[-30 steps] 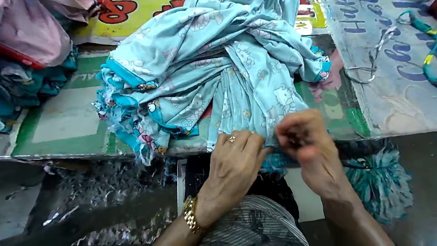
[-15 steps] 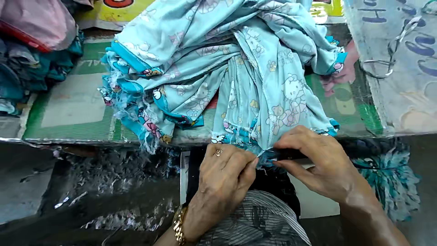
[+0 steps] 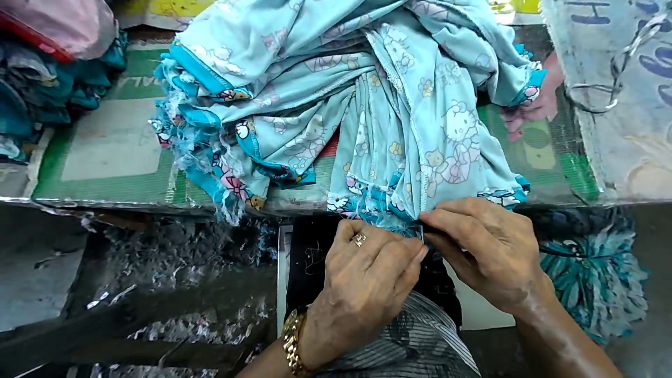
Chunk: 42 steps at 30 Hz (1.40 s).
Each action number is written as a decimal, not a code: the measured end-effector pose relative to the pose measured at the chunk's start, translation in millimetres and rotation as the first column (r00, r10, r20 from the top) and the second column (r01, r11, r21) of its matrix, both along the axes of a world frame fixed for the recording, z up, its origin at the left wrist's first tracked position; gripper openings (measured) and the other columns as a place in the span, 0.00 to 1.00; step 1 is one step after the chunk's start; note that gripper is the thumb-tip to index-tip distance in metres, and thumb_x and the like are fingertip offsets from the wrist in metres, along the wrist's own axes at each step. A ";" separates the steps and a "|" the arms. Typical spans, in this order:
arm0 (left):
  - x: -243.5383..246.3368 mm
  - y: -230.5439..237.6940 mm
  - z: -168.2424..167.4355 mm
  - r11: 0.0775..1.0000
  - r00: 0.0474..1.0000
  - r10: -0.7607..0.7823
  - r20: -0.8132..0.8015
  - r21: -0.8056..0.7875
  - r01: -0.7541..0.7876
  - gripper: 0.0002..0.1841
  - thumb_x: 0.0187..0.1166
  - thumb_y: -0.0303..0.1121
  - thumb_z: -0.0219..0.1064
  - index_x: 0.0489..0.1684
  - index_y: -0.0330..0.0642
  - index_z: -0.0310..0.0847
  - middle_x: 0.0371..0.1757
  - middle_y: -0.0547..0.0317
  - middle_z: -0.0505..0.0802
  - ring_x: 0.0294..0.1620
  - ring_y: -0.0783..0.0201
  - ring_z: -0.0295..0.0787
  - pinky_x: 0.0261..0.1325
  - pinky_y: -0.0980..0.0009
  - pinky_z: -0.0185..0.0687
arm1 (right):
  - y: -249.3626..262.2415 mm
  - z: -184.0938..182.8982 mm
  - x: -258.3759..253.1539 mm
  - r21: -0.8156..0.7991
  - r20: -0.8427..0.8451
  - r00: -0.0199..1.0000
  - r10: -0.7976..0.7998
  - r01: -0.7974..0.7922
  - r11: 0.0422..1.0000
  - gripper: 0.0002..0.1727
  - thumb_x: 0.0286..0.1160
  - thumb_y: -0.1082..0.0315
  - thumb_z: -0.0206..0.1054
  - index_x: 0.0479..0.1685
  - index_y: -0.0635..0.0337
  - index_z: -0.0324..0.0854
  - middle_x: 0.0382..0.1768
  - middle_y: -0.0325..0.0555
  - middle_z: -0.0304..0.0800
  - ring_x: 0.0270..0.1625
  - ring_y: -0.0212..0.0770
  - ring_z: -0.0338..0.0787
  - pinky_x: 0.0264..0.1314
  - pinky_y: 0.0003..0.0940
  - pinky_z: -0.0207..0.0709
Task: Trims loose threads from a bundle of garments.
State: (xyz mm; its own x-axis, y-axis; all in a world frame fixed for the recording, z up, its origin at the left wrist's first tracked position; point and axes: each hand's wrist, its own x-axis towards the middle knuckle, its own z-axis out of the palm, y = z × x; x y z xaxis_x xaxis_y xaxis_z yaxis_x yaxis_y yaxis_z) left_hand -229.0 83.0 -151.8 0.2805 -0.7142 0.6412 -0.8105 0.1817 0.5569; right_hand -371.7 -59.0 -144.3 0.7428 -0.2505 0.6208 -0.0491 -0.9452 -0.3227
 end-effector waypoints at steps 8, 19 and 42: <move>10.7 2.5 6.2 0.999 0.998 -0.034 -0.058 0.015 0.035 0.15 0.90 0.41 0.57 0.42 0.40 0.83 0.35 0.60 0.90 0.40 0.73 0.85 0.51 0.78 0.77 | -1.9 15.7 -13.4 0.431 0.042 0.995 0.092 -0.101 0.897 0.12 0.83 0.58 0.70 0.56 0.54 0.84 0.48 0.36 0.90 0.48 0.21 0.88 0.51 0.14 0.82; 14.0 -10.0 6.9 0.980 1.000 -0.017 -0.003 0.200 0.017 0.09 0.87 0.34 0.62 0.40 0.41 0.87 0.31 0.62 0.88 0.32 0.72 0.81 0.37 0.77 0.73 | -14.2 16.0 -3.2 0.638 0.083 0.983 0.163 -0.178 0.749 0.14 0.75 0.61 0.74 0.55 0.56 0.84 0.45 0.29 0.87 0.40 0.18 0.86 0.40 0.11 0.84; 0.8 6.3 7.1 0.957 0.752 -0.202 -0.628 0.035 0.287 0.08 0.85 0.29 0.65 0.39 0.34 0.85 0.33 0.64 0.91 0.33 0.81 0.88 0.37 0.85 0.85 | 5.6 -9.6 1.9 0.174 0.135 0.991 0.000 -0.024 0.984 0.06 0.81 0.68 0.70 0.46 0.60 0.88 0.43 0.47 0.94 0.47 0.32 0.92 0.48 0.22 0.82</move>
State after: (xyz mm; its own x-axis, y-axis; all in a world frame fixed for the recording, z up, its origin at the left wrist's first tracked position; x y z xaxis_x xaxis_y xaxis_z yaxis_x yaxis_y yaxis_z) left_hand -228.2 89.3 -144.7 0.3866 -0.8729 0.2975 -0.2263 0.2229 0.9482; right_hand -369.8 -53.3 -153.9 0.6597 -0.3555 0.6621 0.0165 -0.8739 -0.4857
